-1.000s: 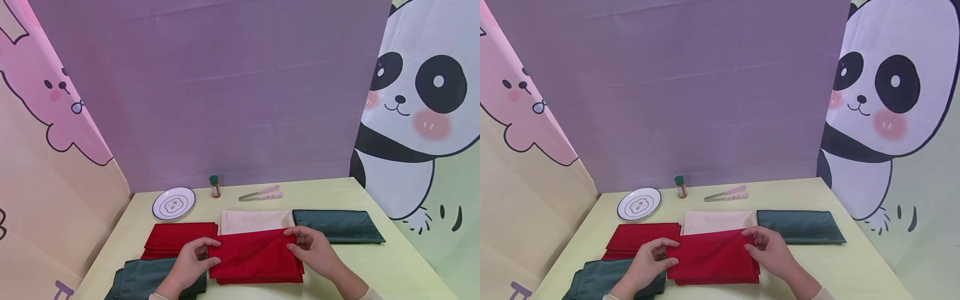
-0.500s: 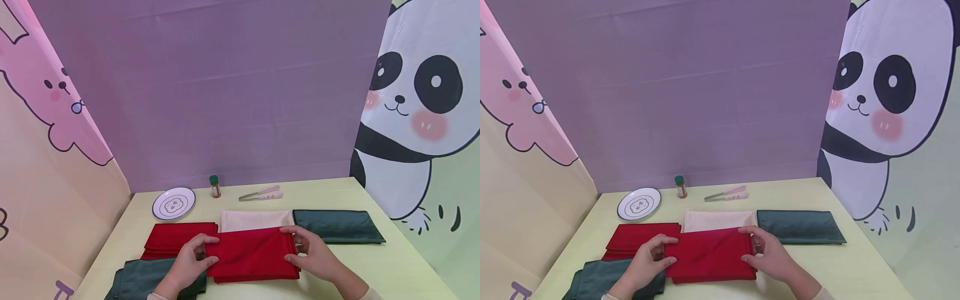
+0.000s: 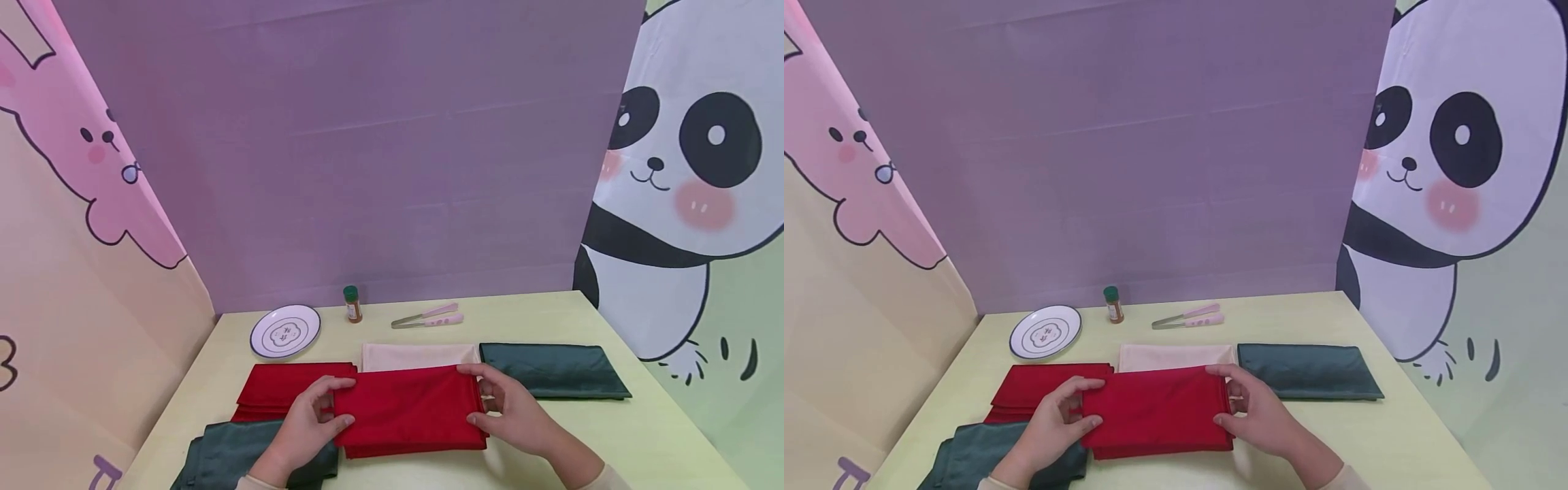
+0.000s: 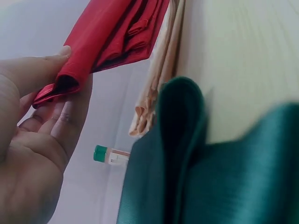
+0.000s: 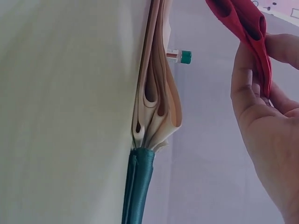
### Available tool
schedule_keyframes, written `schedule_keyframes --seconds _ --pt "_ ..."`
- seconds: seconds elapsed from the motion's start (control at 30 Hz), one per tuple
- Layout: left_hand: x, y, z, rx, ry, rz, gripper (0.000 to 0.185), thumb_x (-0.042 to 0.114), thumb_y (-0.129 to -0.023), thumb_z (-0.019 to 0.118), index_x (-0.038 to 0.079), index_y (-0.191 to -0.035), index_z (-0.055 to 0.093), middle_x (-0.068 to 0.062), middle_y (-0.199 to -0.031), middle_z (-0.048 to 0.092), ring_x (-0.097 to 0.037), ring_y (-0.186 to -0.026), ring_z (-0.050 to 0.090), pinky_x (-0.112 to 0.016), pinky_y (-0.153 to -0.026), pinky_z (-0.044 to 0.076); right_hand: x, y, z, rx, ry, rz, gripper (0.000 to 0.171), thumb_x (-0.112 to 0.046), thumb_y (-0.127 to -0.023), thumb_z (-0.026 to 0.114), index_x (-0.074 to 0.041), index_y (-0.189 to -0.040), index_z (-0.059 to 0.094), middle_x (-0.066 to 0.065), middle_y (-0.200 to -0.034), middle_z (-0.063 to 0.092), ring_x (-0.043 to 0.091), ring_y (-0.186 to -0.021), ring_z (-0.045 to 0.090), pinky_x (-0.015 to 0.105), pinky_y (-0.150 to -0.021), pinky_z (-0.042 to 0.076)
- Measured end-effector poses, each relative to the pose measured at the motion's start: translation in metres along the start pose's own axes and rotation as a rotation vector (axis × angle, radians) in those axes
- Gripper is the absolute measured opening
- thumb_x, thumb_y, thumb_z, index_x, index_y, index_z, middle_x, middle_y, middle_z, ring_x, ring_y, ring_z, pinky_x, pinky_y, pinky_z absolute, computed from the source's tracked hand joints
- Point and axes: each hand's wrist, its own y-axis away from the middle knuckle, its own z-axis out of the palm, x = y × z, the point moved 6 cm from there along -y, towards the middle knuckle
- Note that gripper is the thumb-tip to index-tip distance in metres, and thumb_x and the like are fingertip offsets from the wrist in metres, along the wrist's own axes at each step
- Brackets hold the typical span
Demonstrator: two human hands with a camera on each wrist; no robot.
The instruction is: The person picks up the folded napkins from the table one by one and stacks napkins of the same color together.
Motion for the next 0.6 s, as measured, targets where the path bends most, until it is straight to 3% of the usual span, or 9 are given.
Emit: schedule_keyframes --seconds 0.2,0.6 --pt "0.011 0.001 -0.004 0.035 -0.014 0.013 0.059 0.016 -0.086 0.088 0.023 -0.139 0.064 -0.005 -0.14 0.057 -0.03 -0.105 0.068 -0.029 -0.085 0.06 -0.007 -0.002 -0.001 -0.004 -0.034 -0.039 0.076 0.001 -0.085 0.084 -0.017 -0.151 0.05 0.017 -0.135 0.058 0.037 -0.11 0.066 0.039 -0.083 0.063" --pt "0.022 0.001 -0.017 0.117 0.09 0.043 0.064 0.008 -0.085 0.087 0.024 -0.142 0.062 -0.004 -0.141 0.058 -0.031 -0.113 0.068 -0.035 -0.084 0.061 -0.025 -0.013 -0.002 0.01 -0.003 -0.093 0.078 -0.001 -0.084 0.086 -0.019 -0.151 0.051 0.015 -0.132 0.06 0.035 -0.105 0.066 0.042 -0.076 0.064"
